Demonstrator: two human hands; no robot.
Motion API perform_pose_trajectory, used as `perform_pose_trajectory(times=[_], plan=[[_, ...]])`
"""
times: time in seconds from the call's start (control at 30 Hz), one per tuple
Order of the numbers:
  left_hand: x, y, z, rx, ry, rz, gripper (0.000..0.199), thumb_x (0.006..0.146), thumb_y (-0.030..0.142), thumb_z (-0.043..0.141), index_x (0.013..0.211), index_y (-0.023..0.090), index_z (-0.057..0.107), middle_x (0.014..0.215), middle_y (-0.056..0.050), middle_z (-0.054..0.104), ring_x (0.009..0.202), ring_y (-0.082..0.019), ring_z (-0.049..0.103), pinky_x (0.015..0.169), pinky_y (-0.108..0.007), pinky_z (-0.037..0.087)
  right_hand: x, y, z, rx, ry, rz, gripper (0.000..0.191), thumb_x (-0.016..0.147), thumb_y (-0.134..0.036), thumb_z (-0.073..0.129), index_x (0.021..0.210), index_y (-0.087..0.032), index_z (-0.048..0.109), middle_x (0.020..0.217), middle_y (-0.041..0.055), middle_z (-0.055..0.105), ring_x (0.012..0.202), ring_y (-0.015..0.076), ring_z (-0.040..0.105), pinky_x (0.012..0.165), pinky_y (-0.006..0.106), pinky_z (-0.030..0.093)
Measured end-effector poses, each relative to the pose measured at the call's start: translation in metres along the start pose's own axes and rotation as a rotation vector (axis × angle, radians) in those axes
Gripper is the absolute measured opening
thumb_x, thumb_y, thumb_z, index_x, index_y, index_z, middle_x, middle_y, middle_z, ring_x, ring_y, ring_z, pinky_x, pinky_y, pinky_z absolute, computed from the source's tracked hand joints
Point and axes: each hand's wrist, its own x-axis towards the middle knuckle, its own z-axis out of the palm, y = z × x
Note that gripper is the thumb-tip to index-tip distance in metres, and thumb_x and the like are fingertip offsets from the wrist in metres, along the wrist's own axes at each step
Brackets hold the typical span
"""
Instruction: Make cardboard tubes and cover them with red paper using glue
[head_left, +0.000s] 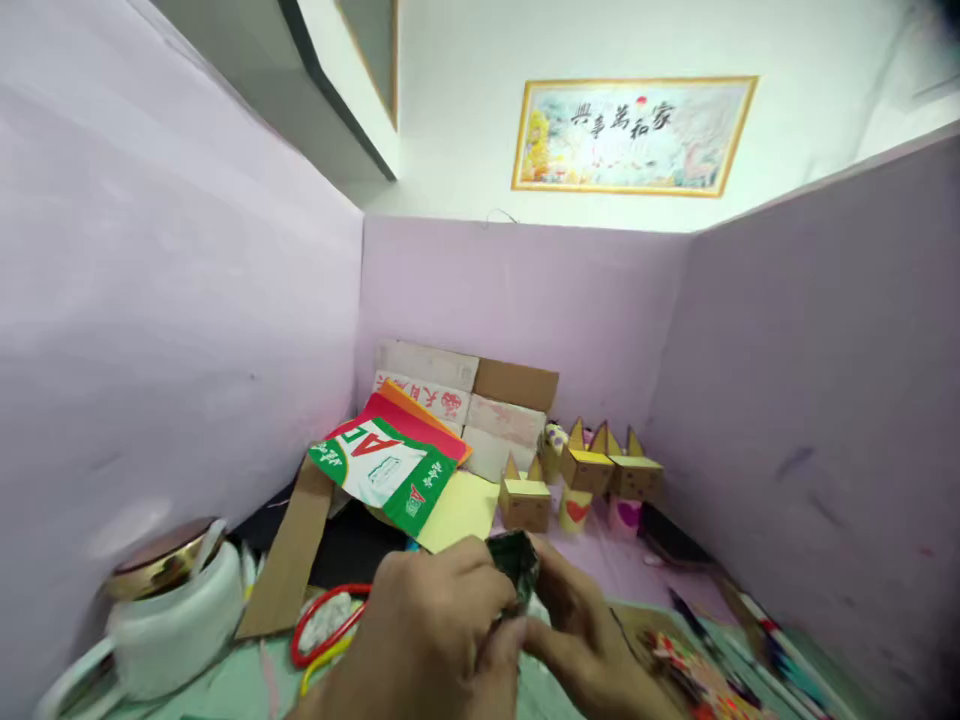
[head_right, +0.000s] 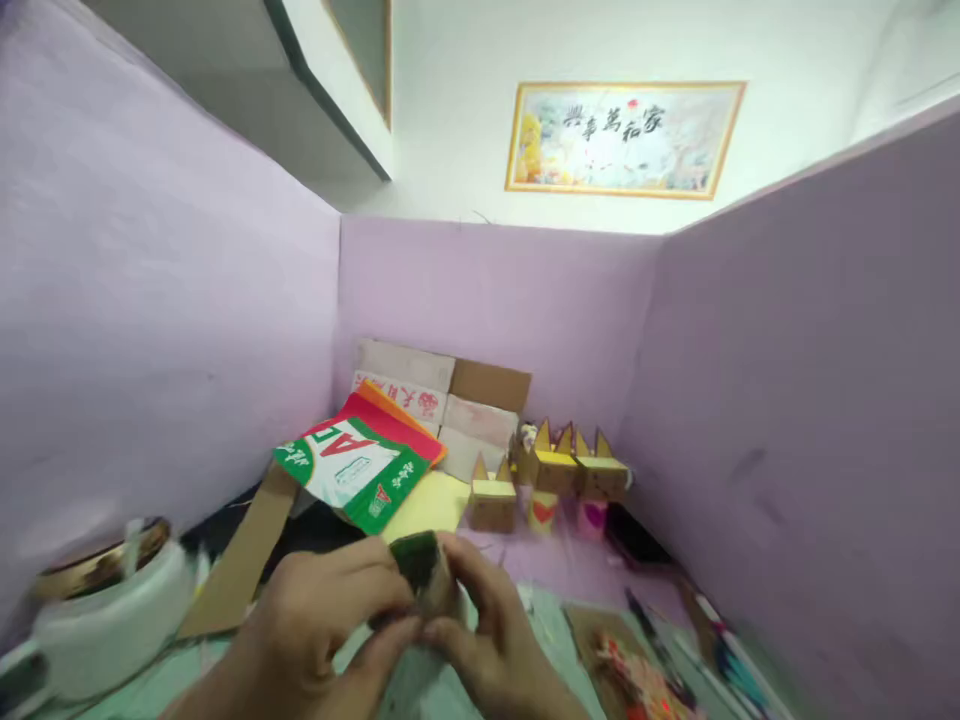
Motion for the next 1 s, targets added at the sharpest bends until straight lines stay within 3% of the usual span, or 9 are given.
perform_pose_trajectory(times=[0.2, 0.37, 0.43, 0.5, 0.57, 0.63, 0.73, 0.83, 1.0], plan=[[-0.007, -0.002, 0.002, 0.112, -0.068, 0.021, 0.022, 0.079, 0.007, 0.047, 0.060, 0.016, 0.054, 0.062, -0.001, 0.057, 0.050, -0.010, 0.055, 0.045, -0.021, 0.036, -0.002, 0.014, -0.002, -0.040, 0.084, -0.022, 0.055, 0.073, -0.041, 0.071, 0.124, -0.031, 0.053, 0.127, 0.0121, 0.058, 0.120, 0.0337, 0.050, 0.101, 0.052, 0.037], [-0.001, -0.002, -0.002, 0.073, -0.002, -0.003, 0.025, 0.079, 0.006, 0.047, 0.057, 0.015, 0.056, 0.058, -0.001, 0.055, 0.047, -0.009, 0.051, 0.045, -0.021, 0.034, 0.004, -0.009, -0.002, -0.124, 0.009, -0.038, 0.055, 0.078, -0.044, 0.065, 0.129, -0.034, 0.047, 0.132, 0.0087, 0.054, 0.123, 0.0308, 0.048, 0.103, 0.051, 0.036], [0.003, -0.009, -0.010, -0.003, 0.079, -0.139, 0.023, 0.077, 0.010, 0.052, 0.055, 0.015, 0.059, 0.054, 0.000, 0.054, 0.048, -0.009, 0.050, 0.046, -0.020, 0.036, 0.006, -0.022, -0.007, -0.200, -0.003, -0.024, 0.070, 0.074, -0.047, 0.069, 0.135, -0.031, 0.040, 0.141, 0.0095, 0.044, 0.131, 0.0308, 0.037, 0.107, 0.049, 0.029], [0.001, -0.025, -0.016, -0.136, 0.247, -0.391, 0.019, 0.072, 0.016, 0.061, 0.053, 0.016, 0.062, 0.052, 0.000, 0.055, 0.049, -0.010, 0.049, 0.045, -0.018, 0.036, 0.006, -0.031, -0.013, -0.243, 0.103, 0.038, 0.081, 0.070, -0.049, 0.071, 0.138, -0.027, 0.034, 0.146, 0.0110, 0.036, 0.134, 0.0316, 0.031, 0.109, 0.049, 0.026], [-0.007, -0.047, -0.016, -0.414, 0.475, -0.678, 0.008, 0.060, 0.020, 0.071, 0.055, 0.016, 0.066, 0.054, 0.001, 0.057, 0.051, -0.010, 0.050, 0.046, -0.016, 0.039, 0.002, -0.034, -0.020, -0.220, 0.291, 0.124, 0.076, 0.072, -0.051, 0.068, 0.135, -0.024, 0.036, 0.142, 0.0134, 0.040, 0.128, 0.0322, 0.039, 0.104, 0.048, 0.033], [-0.020, -0.069, -0.012, -0.738, 0.642, -0.916, 0.014, 0.046, 0.018, 0.077, 0.052, 0.014, 0.064, 0.043, 0.007, 0.043, 0.038, -0.002, 0.032, 0.034, -0.012, 0.027, -0.003, -0.033, -0.025, -0.194, 0.433, 0.216, 0.065, 0.072, -0.054, 0.064, 0.125, -0.021, 0.045, 0.128, 0.0151, 0.051, 0.115, 0.0319, 0.050, 0.095, 0.047, 0.040], [-0.040, -0.091, 0.000, -1.005, 0.717, -1.134, 0.024, 0.043, 0.014, 0.078, 0.044, 0.014, 0.054, 0.040, 0.009, 0.034, 0.034, -0.001, 0.026, 0.029, -0.011, 0.024, -0.010, -0.033, -0.025, -0.270, 0.588, 0.323, 0.056, 0.066, -0.054, 0.066, 0.107, -0.019, 0.053, 0.107, 0.0129, 0.060, 0.098, 0.0298, 0.055, 0.083, 0.043, 0.044], [-0.051, -0.097, 0.010, -1.060, 0.769, -1.248, 0.022, 0.046, 0.011, 0.073, 0.046, 0.013, 0.051, 0.042, 0.007, 0.038, 0.034, -0.002, 0.029, 0.027, -0.011, 0.026, -0.014, -0.040, -0.020, -0.327, 0.710, 0.326, 0.048, 0.064, -0.049, 0.067, 0.099, -0.019, 0.056, 0.085, 0.0065, 0.060, 0.077, 0.0230, 0.054, 0.069, 0.036, 0.044], [-0.056, -0.094, 0.024, -1.046, 0.681, -1.337, 0.016, 0.057, 0.013, 0.068, 0.051, 0.014, 0.053, 0.046, 0.005, 0.039, 0.039, -0.005, 0.034, 0.033, -0.014, 0.035, -0.017, -0.052, -0.007, -0.206, 0.552, 0.327, 0.025, 0.063, -0.038, 0.070, 0.077, -0.017, 0.065, 0.063, -0.0006, 0.053, 0.051, 0.0123, 0.042, 0.049, 0.026, 0.036]])
